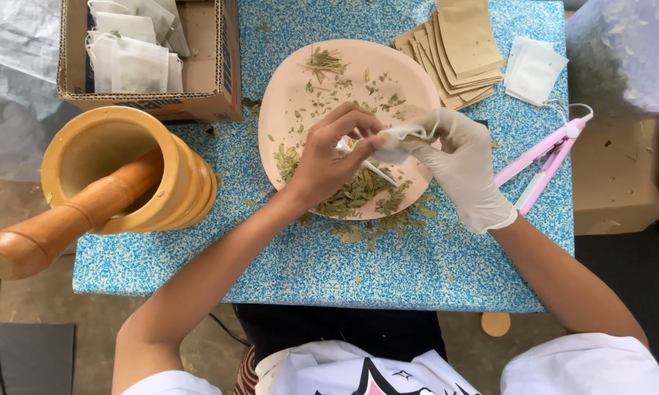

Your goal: Filling small tea bags with dried herbs using a spoon and weighing them on a digital scale

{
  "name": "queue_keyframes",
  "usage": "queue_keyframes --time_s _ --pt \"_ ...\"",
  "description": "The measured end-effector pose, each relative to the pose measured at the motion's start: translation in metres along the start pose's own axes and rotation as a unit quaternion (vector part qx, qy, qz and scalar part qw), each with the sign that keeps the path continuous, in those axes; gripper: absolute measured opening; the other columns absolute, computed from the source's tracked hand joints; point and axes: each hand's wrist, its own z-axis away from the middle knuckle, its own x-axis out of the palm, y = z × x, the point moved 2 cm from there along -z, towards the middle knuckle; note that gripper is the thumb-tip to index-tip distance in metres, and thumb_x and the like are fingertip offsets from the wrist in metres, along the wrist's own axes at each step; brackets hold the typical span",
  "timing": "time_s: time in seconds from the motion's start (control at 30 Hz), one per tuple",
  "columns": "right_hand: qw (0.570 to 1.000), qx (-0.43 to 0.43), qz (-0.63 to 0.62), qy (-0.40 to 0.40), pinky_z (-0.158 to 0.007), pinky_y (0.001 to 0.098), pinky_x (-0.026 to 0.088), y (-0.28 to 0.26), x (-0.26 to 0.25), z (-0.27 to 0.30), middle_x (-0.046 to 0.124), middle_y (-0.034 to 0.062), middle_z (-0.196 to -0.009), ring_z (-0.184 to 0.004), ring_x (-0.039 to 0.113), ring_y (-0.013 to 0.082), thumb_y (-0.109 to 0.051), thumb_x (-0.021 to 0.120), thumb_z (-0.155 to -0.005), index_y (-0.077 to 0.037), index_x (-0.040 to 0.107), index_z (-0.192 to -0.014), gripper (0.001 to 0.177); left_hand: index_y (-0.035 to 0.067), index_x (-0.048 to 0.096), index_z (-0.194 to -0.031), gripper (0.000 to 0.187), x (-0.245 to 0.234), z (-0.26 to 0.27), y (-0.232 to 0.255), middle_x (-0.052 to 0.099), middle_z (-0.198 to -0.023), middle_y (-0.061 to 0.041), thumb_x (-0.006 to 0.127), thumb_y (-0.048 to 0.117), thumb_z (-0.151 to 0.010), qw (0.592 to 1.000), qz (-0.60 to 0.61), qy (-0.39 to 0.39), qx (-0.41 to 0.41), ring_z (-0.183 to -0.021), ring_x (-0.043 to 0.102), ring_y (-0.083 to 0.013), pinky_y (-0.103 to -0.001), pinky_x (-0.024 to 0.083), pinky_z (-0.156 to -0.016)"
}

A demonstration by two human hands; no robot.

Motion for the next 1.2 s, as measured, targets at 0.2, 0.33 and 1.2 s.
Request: queue_keyframes --time_s 0.2,0.33,1.2 --pt "0.997 0.057 -0.039 0.038 -0.090 0.0291 0.060 -0.003 -0.013 0.006 0.078 0.0066 -0.097 -0.088 0.074 0.0103 -0.012 0.091 -0.100 -0.004 0.075 -0.120 0.027 0.006 0.080 -0.110 0.017 0.010 -0.004 0.006 0.076 -0.097 -0.010 0.076 0.023 -0.108 0.995 0.055 -0.075 -0.036 -0.093 0.077 -0.0219 -0.040 0.062 -0.088" --pt "0.998 0.022 0.015 0.057 -0.093 0.0369 0.061 -0.021 -0.032 0.014 0.079 0.0150 -0.102 -0.093 0.079 0.0205 -0.010 0.093 -0.100 -0.003 0.076 -0.120 0.027 0.008 0.080 -0.107 0.007 0.021 -0.015 0.007 0.080 -0.089 -0.010 0.078 0.015 -0.105 0.993 0.058 -0.090 -0.047 -0.091 0.079 -0.0194 -0.040 0.064 -0.088" --pt "0.951 0.223 0.179 0.116 -0.022 0.0276 0.037 -0.038 -0.102 0.034 0.072 0.0090 -0.078 -0.052 0.077 0.0208 -0.008 0.068 -0.114 -0.009 0.063 -0.109 0.008 0.014 0.068 -0.089 0.022 0.128 -0.084 -0.033 0.070 -0.083 0.001 0.076 0.028 -0.104 0.956 -0.239 -0.167 0.035 -0.067 0.062 -0.0167 -0.033 0.047 -0.055"
